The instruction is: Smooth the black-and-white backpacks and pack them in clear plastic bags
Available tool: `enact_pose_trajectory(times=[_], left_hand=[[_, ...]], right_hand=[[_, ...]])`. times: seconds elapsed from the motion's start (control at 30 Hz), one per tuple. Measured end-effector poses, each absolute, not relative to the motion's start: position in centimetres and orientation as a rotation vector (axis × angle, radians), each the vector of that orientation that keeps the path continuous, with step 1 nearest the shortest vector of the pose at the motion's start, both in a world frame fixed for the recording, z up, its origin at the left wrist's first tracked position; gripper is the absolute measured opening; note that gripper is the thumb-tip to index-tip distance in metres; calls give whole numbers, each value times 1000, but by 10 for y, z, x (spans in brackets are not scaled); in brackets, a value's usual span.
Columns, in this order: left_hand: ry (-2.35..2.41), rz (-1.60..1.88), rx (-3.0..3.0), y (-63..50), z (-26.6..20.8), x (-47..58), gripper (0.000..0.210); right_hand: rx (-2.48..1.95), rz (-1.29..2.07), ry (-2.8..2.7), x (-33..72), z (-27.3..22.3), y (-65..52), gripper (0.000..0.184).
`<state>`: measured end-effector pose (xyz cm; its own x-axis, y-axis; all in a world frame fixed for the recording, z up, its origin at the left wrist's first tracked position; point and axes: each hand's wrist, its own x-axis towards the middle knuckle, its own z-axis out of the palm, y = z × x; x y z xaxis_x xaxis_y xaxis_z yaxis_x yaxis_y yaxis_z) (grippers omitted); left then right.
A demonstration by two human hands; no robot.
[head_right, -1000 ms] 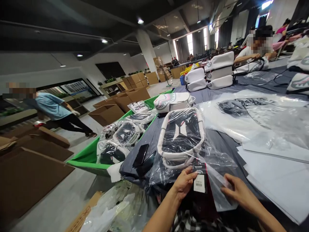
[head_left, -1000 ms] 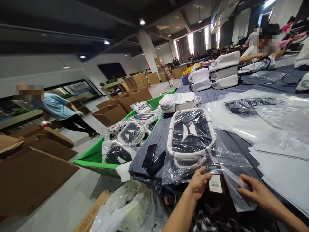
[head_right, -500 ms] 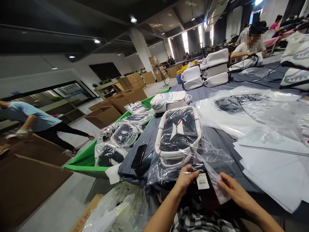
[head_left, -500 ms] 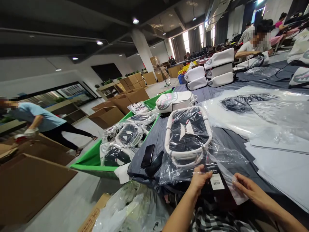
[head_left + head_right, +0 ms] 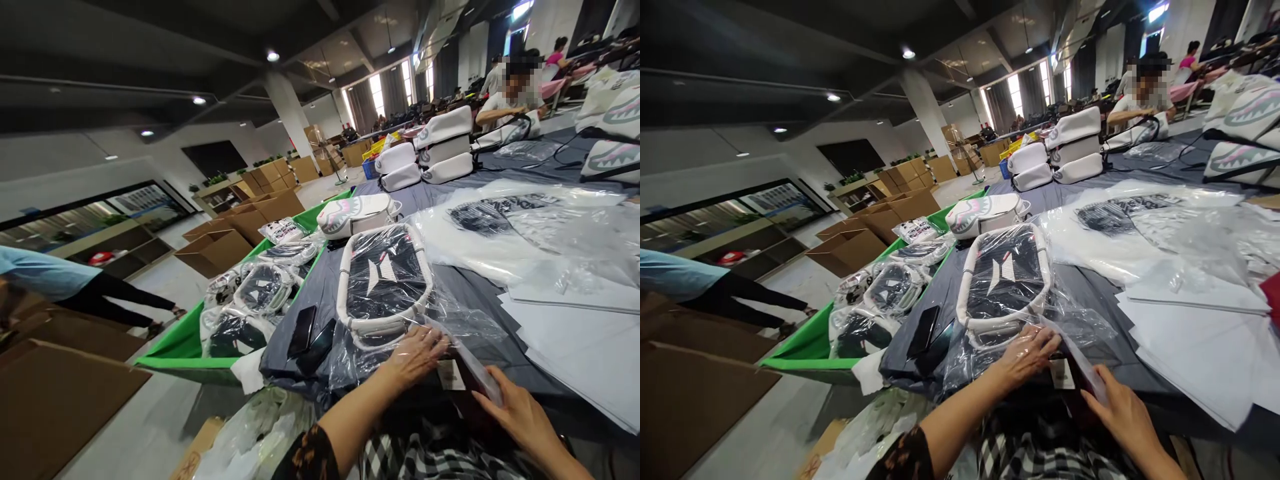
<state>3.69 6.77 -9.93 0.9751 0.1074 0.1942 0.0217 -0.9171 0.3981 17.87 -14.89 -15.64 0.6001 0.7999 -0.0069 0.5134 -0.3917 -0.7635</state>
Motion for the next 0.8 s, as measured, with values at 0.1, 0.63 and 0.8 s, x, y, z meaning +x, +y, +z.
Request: enact_pose_trajectory(times=[0.1,0.63,0.8], left_hand=[[-306,131,2842,76,-80,63,55],[-1022,59,3107,88,-93,44,27],[166,417,2967,85,-96,63,44]], right_hand=[[-2059,227,-1193,162,-162,-157,31],[-1838,-645,-1630,231,-94,-85,33],[-1652,-237,-1365,261,-53,-37,35]])
